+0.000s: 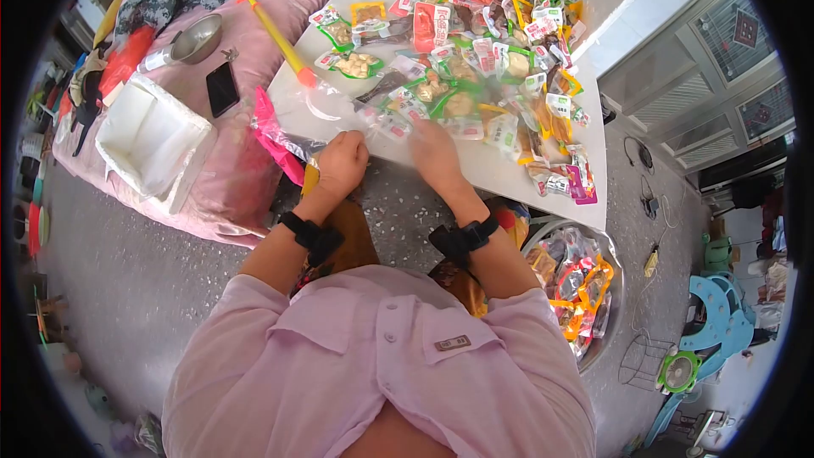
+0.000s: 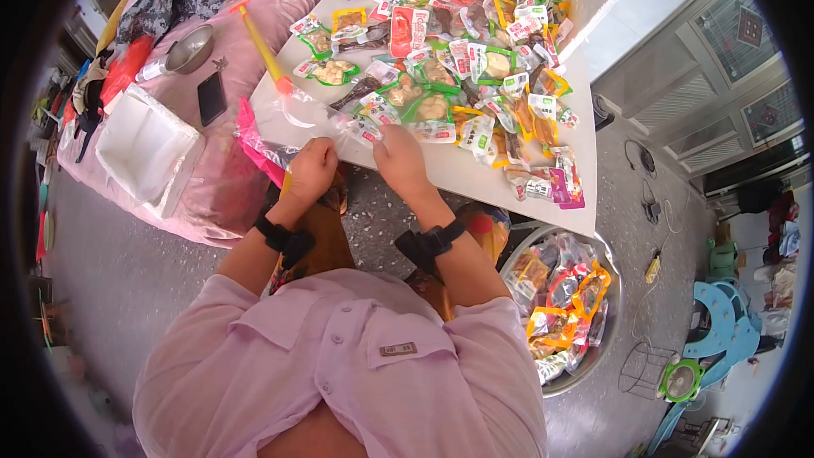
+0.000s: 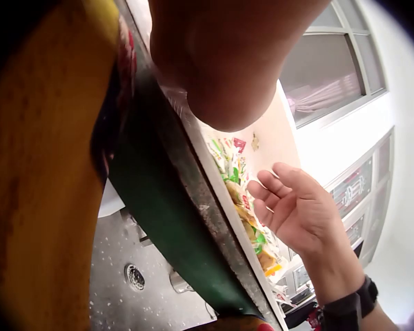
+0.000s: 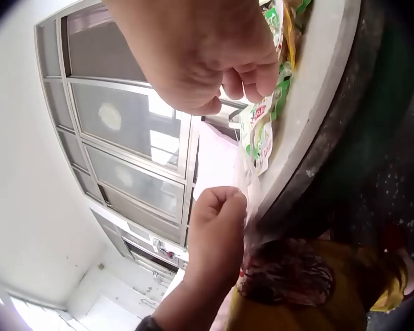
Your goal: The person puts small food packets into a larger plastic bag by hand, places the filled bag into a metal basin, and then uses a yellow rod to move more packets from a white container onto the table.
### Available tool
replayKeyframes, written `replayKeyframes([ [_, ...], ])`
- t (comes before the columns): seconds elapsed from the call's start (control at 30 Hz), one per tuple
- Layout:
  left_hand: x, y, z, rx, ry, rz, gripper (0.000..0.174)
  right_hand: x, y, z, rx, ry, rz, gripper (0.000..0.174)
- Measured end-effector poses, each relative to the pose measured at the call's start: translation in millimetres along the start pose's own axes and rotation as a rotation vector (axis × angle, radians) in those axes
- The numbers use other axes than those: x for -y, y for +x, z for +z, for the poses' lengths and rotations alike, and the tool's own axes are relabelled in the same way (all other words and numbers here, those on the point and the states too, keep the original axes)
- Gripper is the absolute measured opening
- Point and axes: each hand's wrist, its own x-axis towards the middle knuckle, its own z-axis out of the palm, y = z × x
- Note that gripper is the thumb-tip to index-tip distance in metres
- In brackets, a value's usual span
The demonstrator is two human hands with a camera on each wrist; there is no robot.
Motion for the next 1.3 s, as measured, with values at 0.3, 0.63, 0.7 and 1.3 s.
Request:
replayKeyframes([
  [0.3,16.2,-14.3,-19.3,-0.164,-0.120,-0.159,0.007,7.6,36.4,48.9,-0.030,-0.515,-0.338,0.025],
  [0.63,31.6,-34.4,-8.4,-0.165,-0.046,0.029,0.003,-5.4,29.6,32.9,0.036,-0.489,-0.397,0.028],
  [0.7,34.3,-32.1,-5.1,-0.180,-0.029,0.060,0.002,-13.0,30.2,36.6,0.005,-0.509,-0.413,0.028],
  [1.3,25.1,-28.4,-7.7,-0.139,0.012,0.040,0.005,-16.2,34.3,12.4,0.055,-0.639,-0.078,0.030],
])
